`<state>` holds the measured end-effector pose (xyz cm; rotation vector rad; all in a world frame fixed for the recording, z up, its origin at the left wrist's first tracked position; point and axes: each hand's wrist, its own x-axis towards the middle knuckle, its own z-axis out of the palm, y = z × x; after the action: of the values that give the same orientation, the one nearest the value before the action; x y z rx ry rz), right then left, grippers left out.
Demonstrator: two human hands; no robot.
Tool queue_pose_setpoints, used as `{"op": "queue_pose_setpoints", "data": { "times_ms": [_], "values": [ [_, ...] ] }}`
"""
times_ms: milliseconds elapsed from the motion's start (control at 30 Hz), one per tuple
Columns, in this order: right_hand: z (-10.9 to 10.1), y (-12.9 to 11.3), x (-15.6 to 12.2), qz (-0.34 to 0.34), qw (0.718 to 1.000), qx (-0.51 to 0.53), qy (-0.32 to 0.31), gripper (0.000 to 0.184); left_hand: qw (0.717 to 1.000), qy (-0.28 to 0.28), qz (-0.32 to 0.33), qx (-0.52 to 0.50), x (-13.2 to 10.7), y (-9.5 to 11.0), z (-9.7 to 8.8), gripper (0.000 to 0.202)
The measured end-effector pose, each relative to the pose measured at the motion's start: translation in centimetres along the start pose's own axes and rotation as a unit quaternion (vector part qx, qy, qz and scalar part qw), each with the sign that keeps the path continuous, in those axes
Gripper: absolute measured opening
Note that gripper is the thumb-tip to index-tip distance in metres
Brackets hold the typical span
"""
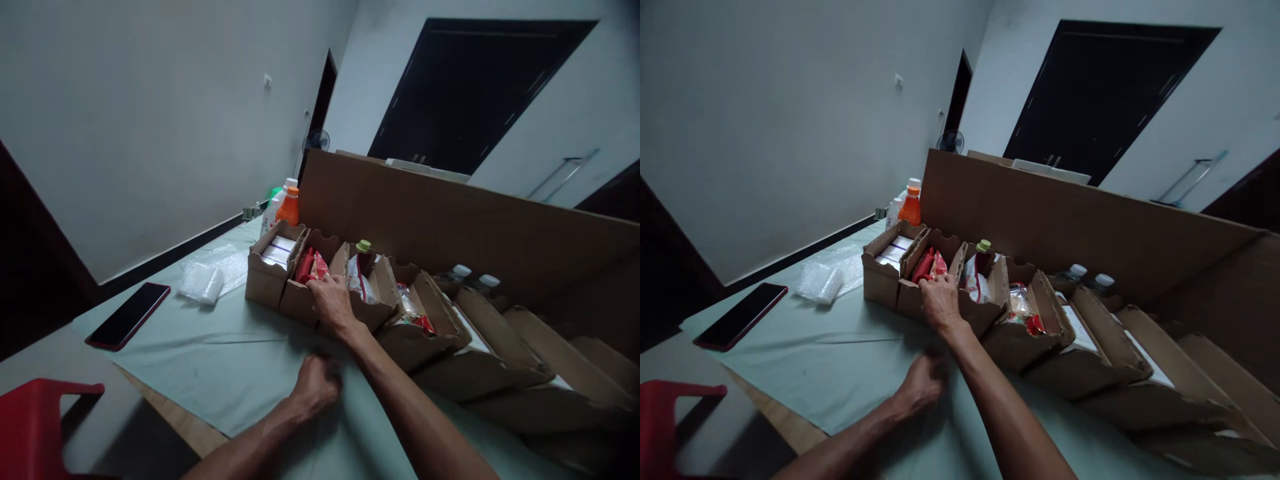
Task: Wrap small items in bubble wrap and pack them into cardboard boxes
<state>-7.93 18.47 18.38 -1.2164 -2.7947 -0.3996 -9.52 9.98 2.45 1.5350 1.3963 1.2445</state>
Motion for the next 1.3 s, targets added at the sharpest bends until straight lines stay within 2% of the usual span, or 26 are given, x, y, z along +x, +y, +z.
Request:
{"op": "queue_pose_setpoints", "data": {
  "times_ms": [33,100,167,200,267,333,400,467,533,600,700,767,833,900,967,1033,1133,1300],
  "values": [
    [-0.2,-0.1,-0.1,-0.003,1.000,-0.002,-0.001,0.025,0.999,0.035,-0.001,-0.001,-1.0,0.5,-0.9,0.022],
    [-0.9,-0.7,-1.0,-0.016,1.000,-0.001,-0.003,0.023,0.988,0.156,0.017,-0.007,-3.2,1.2,-3.5,0.023],
    [-1.6,-1.9,-2.9,-0.037,0.999,0.005,-0.005,0.021,0.957,0.288,0.038,-0.016,-5.1,1.7,-6.7,0.022],
    [-2.0,-2.5,-4.3,-0.048,0.999,0.010,-0.008,0.020,0.941,0.335,0.038,-0.015,-5.8,1.8,-8.3,0.022],
    [-2.4,-3.5,-7.8,-0.073,0.997,0.029,-0.005,0.018,0.921,0.389,0.014,-0.018,-6.7,1.7,-11.2,0.024],
    [-2.6,-3.6,-12.0,-0.098,0.993,0.065,0.030,0.018,0.914,0.402,-0.019,-0.040,-7.2,1.5,-13.0,0.031],
    [-2.7,-2.7,-16.5,-0.102,0.985,0.095,0.098,0.022,0.917,0.389,-0.043,-0.074,-7.5,1.5,-13.3,0.040],
    [-2.9,-0.5,-20.7,-0.076,0.979,0.085,0.168,0.026,0.925,0.360,-0.051,-0.110,-7.9,1.9,-12.5,0.049],
    [-3.0,2.3,-24.7,-0.022,0.973,0.037,0.226,0.026,0.937,0.318,-0.047,-0.137,-8.6,2.3,-11.1,0.056],
    [-2.8,4.9,-28.5,0.066,0.959,-0.012,0.276,0.024,0.947,0.277,-0.034,-0.156,-9.4,2.6,-9.6,0.059],
    [-1.2,6.6,-33.4,0.164,0.942,0.000,0.292,0.037,0.956,0.237,-0.009,-0.170,-10.3,2.3,-8.1,0.064],
    [0.9,5.8,-35.3,0.164,0.949,0.065,0.260,0.049,0.960,0.216,0.009,-0.177,-10.6,1.9,-7.7,0.068],
    [3.3,3.6,-35.8,0.160,0.950,0.135,0.230,0.058,0.965,0.181,0.019,-0.190,-10.6,1.7,-7.5,0.070],
    [5.3,1.1,-35.0,0.184,0.939,0.198,0.212,0.056,0.971,0.123,0.009,-0.202,-10.8,1.8,-7.2,0.069],
    [6.4,-0.8,-33.4,0.234,0.914,0.258,0.205,0.047,0.975,0.081,-0.009,-0.209,-11.1,2.2,-6.7,0.068],
    [6.7,-1.7,-31.7,0.282,0.885,0.309,0.205,0.041,0.974,0.085,-0.018,-0.210,-11.4,2.5,-6.2,0.067],
    [6.3,-1.0,-30.0,0.320,0.852,0.350,0.220,0.035,0.972,0.109,-0.019,-0.208,-10.9,2.6,-5.2,0.069],
    [6.5,2.5,-28.7,0.350,0.830,0.359,0.244,0.027,0.980,0.079,-0.015,-0.180,-7.3,2.4,-3.3,0.070]
  ]
}}
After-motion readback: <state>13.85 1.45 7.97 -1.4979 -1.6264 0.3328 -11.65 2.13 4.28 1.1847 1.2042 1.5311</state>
